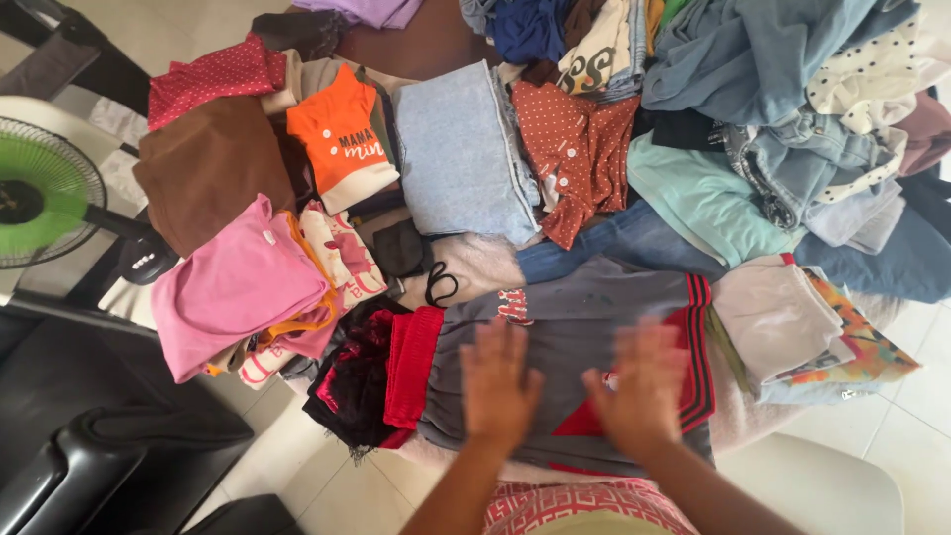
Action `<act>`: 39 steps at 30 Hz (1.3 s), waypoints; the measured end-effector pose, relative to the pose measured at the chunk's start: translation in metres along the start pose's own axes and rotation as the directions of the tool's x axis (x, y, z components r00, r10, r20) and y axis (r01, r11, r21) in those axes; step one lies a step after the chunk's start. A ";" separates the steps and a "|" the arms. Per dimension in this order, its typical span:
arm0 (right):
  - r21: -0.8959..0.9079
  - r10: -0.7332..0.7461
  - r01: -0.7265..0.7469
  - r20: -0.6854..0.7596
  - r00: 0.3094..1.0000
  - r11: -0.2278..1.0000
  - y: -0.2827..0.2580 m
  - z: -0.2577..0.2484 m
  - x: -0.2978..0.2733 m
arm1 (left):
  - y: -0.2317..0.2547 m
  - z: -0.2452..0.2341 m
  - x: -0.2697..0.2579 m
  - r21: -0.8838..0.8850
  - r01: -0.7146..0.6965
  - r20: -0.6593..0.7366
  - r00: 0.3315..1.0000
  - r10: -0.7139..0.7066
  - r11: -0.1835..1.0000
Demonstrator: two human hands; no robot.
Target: Folding various items of clothing on a table.
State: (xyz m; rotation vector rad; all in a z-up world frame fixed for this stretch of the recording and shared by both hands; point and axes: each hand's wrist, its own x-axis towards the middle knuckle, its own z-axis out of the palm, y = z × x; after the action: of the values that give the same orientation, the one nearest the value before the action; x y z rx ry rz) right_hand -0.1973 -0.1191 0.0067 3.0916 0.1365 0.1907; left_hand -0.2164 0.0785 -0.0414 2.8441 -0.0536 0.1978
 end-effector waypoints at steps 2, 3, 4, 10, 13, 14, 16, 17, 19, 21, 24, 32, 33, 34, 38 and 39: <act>0.067 -0.263 0.254 0.236 0.936 0.965 -0.016 0.018 -0.017 | 0.027 0.014 -0.010 0.068 -0.239 0.140 0.964 0.228 0.969; 0.064 -0.254 0.245 0.243 0.936 0.967 -0.013 0.026 -0.022 | 0.026 0.002 -0.010 0.061 -0.246 0.146 0.961 0.235 0.967; 0.215 -0.389 0.356 0.138 0.911 0.910 -0.010 0.034 -0.028 | 0.025 -0.011 -0.011 0.022 -0.323 0.265 0.914 0.306 0.946; 0.239 -0.262 0.275 -0.087 0.961 0.931 0.047 0.042 -0.040 | -0.047 -0.036 -0.015 -0.158 -0.260 0.195 0.938 0.288 0.953; 0.196 -0.141 0.161 -0.109 0.984 0.967 0.060 0.035 -0.050 | -0.071 -0.040 -0.035 -0.139 -0.337 0.060 0.936 0.347 0.931; 0.178 -0.103 0.120 -0.100 0.990 0.977 0.064 0.031 -0.055 | -0.075 -0.043 -0.041 -0.126 -0.421 0.022 0.904 0.426 0.899; 0.196 -0.095 0.118 -0.122 0.988 0.973 0.063 0.027 -0.066 | -0.082 -0.051 -0.053 -0.101 -0.484 0.000 0.874 0.487 0.869; 0.216 -0.095 0.125 -0.147 0.985 0.968 0.062 0.025 -0.071 | -0.086 -0.055 -0.058 -0.070 -0.538 -0.024 0.843 0.538 0.840; 0.252 -0.138 0.178 -0.168 0.976 0.951 0.057 0.021 -0.083 | -0.105 -0.052 -0.063 -0.021 -0.522 -0.015 0.853 0.522 0.852; 0.286 -0.183 0.232 -0.187 0.965 0.930 0.054 0.021 -0.096 | -0.121 -0.054 -0.066 0.026 -0.501 -0.004 0.865 0.502 0.865; 0.281 -0.202 0.225 -0.109 0.973 0.933 0.057 0.027 -0.106 | -0.140 -0.067 -0.062 0.029 -0.520 0.027 0.854 0.519 0.854; 0.243 -0.258 0.293 -0.166 0.952 0.925 0.070 0.012 -0.109 | -0.157 -0.089 -0.049 0.015 -0.675 0.161 0.730 0.664 0.738; 0.236 -0.256 0.294 -0.178 0.950 0.926 0.071 0.017 -0.113 | -0.159 -0.089 -0.050 0.022 -0.679 0.151 0.728 0.669 0.733; 0.245 -0.253 0.298 -0.197 0.947 0.923 0.071 0.022 -0.116 | -0.161 -0.090 -0.051 0.073 -0.694 0.133 0.718 0.683 0.716; 0.296 -0.216 0.259 -0.168 0.962 0.920 0.078 0.021 -0.112 | -0.167 -0.089 -0.053 0.105 -0.690 0.078 0.723 0.686 0.716; 0.293 -0.217 0.258 -0.166 0.962 0.921 0.082 0.021 -0.113 | -0.166 -0.090 -0.055 0.101 -0.691 0.076 0.723 0.687 0.716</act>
State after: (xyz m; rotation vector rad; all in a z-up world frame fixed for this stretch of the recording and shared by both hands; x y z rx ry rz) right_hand -0.2996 -0.2121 -0.0241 3.3303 0.6020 0.3984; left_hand -0.2733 0.2644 -0.0102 2.7974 -1.1660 0.3114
